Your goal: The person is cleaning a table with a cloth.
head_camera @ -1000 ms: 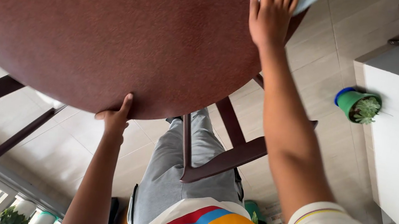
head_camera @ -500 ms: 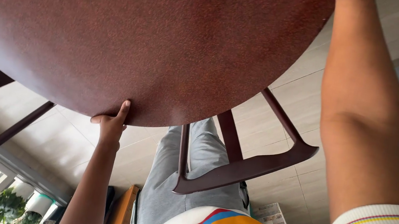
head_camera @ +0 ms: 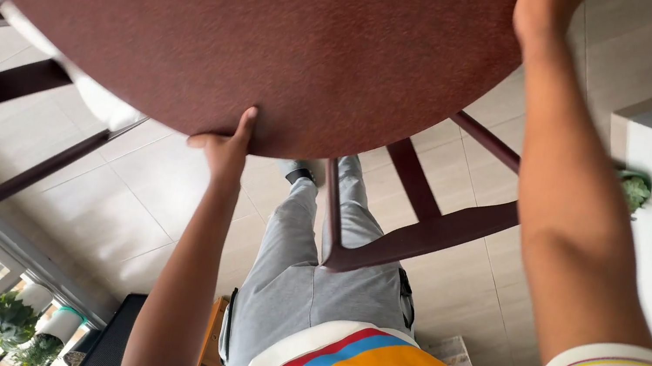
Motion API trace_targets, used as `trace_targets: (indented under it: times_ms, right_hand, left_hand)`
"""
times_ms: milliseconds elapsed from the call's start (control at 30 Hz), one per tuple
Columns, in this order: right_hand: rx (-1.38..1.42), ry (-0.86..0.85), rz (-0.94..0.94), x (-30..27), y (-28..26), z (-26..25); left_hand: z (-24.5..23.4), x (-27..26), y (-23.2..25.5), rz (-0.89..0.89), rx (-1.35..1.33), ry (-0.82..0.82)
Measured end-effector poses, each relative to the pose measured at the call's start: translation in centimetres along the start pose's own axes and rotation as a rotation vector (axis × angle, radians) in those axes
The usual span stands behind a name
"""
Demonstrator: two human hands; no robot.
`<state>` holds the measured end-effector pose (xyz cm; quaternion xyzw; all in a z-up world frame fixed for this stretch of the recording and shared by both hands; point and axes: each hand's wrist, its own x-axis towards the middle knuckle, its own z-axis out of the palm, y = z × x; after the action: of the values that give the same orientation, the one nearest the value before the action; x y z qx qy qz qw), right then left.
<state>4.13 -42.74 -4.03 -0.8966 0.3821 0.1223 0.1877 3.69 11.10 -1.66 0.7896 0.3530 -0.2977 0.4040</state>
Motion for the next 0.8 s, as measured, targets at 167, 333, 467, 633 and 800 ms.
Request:
trace_targets:
  times_ms: [167, 333, 467, 633, 800]
  right_hand:
    - [-0.194, 0.286, -0.194, -8.4, -2.6, 9.0]
    - [0.012, 0.386, -0.012, -21.9, -12.3, 11.3]
    - [0.055, 0.301, 0.064, -29.7, -18.8, 12.8]
    - [0.055, 0.228, 0.017, -32.2, -20.8, 13.8]
    - [-0.013, 0.26, 0.087, -26.7, -19.3, 13.5]
  left_hand:
    - [1.4, 3.4, -3.5, 0.239, -0.062, 0.077]
    - [0.0, -0.4, -0.6, 0.236, -0.143, 0.014]
    - [0.3, 1.2, -2.0, 0.266, -0.048, 0.048]
    - [0.4, 2.4, -3.5, 0.305, -0.055, 0.043]
    - [0.4, 4.0, -5.6, 0.253, 0.062, -0.01]
